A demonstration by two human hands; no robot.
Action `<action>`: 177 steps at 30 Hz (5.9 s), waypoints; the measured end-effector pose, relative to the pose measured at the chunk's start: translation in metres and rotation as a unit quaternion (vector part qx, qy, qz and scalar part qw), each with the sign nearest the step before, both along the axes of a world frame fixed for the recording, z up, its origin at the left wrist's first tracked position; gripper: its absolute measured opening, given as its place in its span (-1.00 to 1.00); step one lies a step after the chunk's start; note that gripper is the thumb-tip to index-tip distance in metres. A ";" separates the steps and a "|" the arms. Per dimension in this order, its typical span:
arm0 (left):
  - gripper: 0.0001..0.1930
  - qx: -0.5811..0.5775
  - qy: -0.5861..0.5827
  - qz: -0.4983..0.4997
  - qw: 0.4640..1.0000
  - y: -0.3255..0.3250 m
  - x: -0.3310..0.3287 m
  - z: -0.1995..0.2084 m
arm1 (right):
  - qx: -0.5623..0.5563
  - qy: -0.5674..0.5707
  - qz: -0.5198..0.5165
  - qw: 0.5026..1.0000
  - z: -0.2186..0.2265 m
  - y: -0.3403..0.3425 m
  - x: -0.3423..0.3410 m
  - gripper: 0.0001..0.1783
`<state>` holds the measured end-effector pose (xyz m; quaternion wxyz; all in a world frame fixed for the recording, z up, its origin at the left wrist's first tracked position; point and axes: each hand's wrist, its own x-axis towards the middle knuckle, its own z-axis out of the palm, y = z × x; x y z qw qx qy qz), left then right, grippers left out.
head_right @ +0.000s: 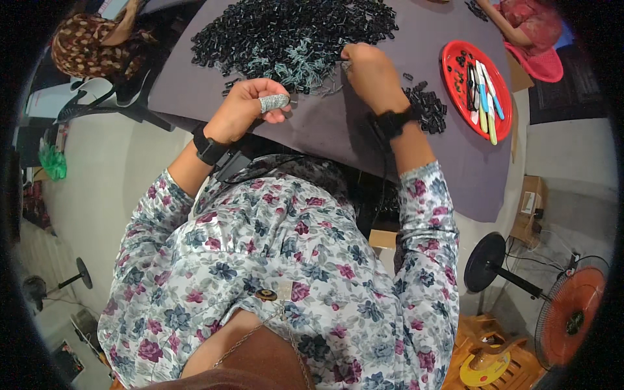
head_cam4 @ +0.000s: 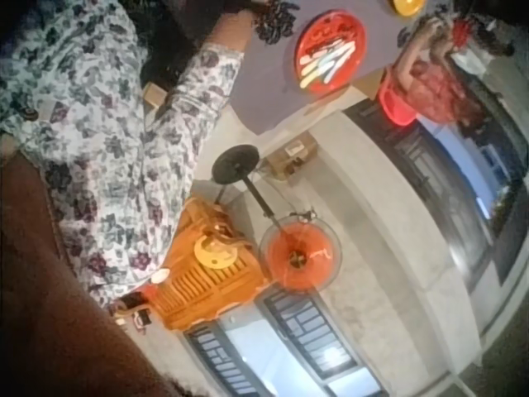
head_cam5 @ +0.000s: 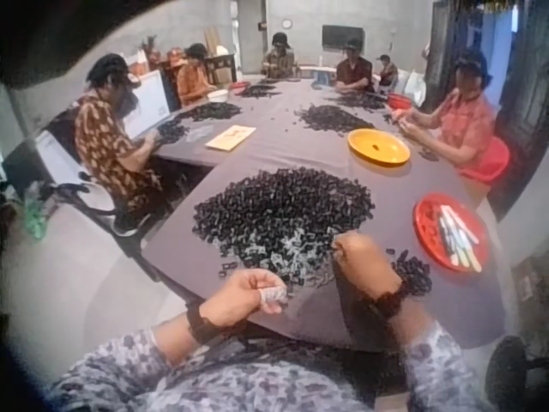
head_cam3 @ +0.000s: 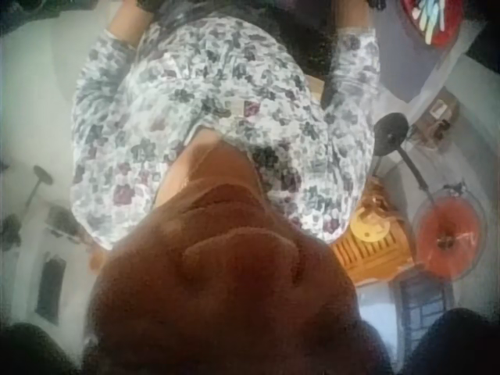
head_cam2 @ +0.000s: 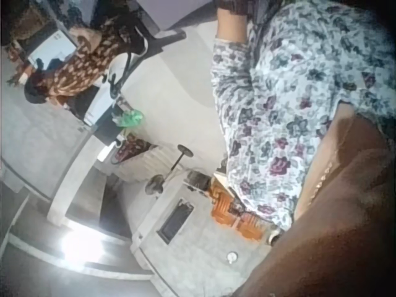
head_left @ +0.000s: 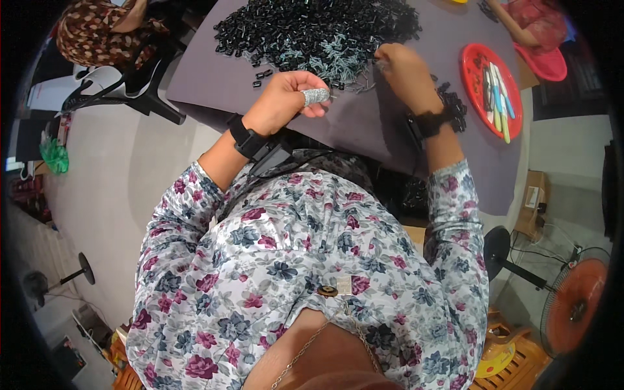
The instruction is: Applying adhesive to small plastic components to assemble them.
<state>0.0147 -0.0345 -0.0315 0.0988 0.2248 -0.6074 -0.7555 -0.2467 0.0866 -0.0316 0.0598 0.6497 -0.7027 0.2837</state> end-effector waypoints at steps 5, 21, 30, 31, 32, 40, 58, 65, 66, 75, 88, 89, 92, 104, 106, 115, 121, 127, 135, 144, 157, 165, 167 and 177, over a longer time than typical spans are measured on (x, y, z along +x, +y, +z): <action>-0.86 -0.002 -0.013 0.003 1.000 0.000 0.000 -0.002 | 0.045 -0.010 0.003 0.999 0.001 -0.015 -0.004 -0.81; -0.87 0.028 0.024 0.032 0.999 0.008 -0.011 0.012 | 0.067 -0.586 0.102 0.801 0.019 0.050 0.072 -0.80; -0.87 0.003 0.028 0.012 1.000 0.011 -0.010 0.018 | 0.056 -0.626 0.130 0.767 0.002 0.051 0.073 -0.83; -0.86 0.009 0.031 0.009 0.999 0.011 -0.010 0.018 | 0.055 -0.632 0.132 0.762 0.002 0.051 0.073 -0.82; -0.86 0.015 0.035 0.007 0.999 0.012 -0.010 0.018 | 0.052 -0.631 0.129 0.763 0.000 0.052 0.072 -0.80; -0.91 0.019 0.044 0.005 0.999 0.015 -0.012 0.014 | 0.036 -0.616 0.108 0.779 0.003 0.054 0.077 -0.67; -0.81 -0.080 0.030 -0.068 0.994 0.012 -0.012 0.023 | 0.040 -0.531 0.097 0.841 0.007 0.049 0.079 -0.63; -0.79 -0.082 0.008 -0.084 0.993 0.015 -0.013 0.021 | 0.037 -0.536 0.121 0.835 0.004 0.048 0.080 -0.65; -0.79 -0.071 0.010 -0.081 0.994 0.015 -0.013 0.021 | 0.044 -0.548 0.123 0.826 0.005 0.049 0.081 -0.65; -0.68 -0.049 0.016 -0.123 0.991 0.008 -0.010 0.018 | 0.097 -0.571 0.166 0.798 0.004 0.053 0.087 -0.62; -0.64 -0.052 0.013 -0.128 0.990 0.015 -0.012 0.011 | 0.050 -0.050 0.088 0.994 0.011 0.055 0.102 -0.58; -0.64 -0.060 0.020 -0.138 0.988 0.016 -0.012 0.010 | 0.050 -0.047 0.081 0.994 0.010 0.056 0.103 -0.59; -0.61 -0.070 0.019 -0.133 0.989 0.017 -0.010 0.012 | 0.050 -0.044 0.062 0.996 0.008 0.056 0.110 -0.63; -0.57 -0.057 0.031 -0.144 0.987 0.022 -0.009 0.012 | 0.106 -0.108 0.083 0.985 0.006 0.061 0.112 -0.69; -0.57 -0.083 0.037 -0.148 0.985 0.023 -0.009 0.010 | 0.123 -0.096 0.080 0.985 0.005 0.061 0.111 -0.71; -0.62 -0.124 0.037 -0.136 0.982 0.022 -0.013 0.027 | 0.095 -0.106 0.045 0.989 0.005 0.071 0.110 -0.76; -0.74 -0.291 0.007 0.027 0.956 -0.032 0.014 0.022 | 0.050 -0.003 -0.141 0.989 0.017 0.095 0.033 -0.81; -0.75 -0.411 -0.082 -0.004 0.908 -0.018 0.039 0.005 | 0.018 -0.018 -0.179 0.983 0.023 0.107 0.012 -0.79; -0.63 -0.587 -0.060 -0.033 0.806 -0.010 0.012 0.006 | 0.031 -0.088 0.006 0.996 0.012 0.056 0.058 -0.77; -0.71 -0.600 -0.092 -0.028 0.794 -0.016 -0.003 0.009 | 0.108 -0.128 0.003 0.986 0.012 0.054 0.063 -0.67; -0.65 -0.626 -0.079 -0.073 0.772 -0.009 -0.001 0.012 | 0.102 -0.187 0.012 0.977 0.003 0.071 0.053 -0.73; -0.65 -0.611 -0.051 -0.053 0.789 -0.002 -0.003 0.019 | 0.087 -0.182 0.007 0.979 0.000 0.075 0.059 -0.76; -0.64 -0.624 -0.070 -0.066 0.776 -0.001 -0.004 0.020 | 0.092 -0.158 0.000 0.983 0.000 0.074 0.060 -0.75; -0.66 -0.620 -0.070 -0.055 0.780 -0.005 0.001 0.016 | 0.032 -0.268 -0.008 0.963 -0.009 0.078 0.054 -0.65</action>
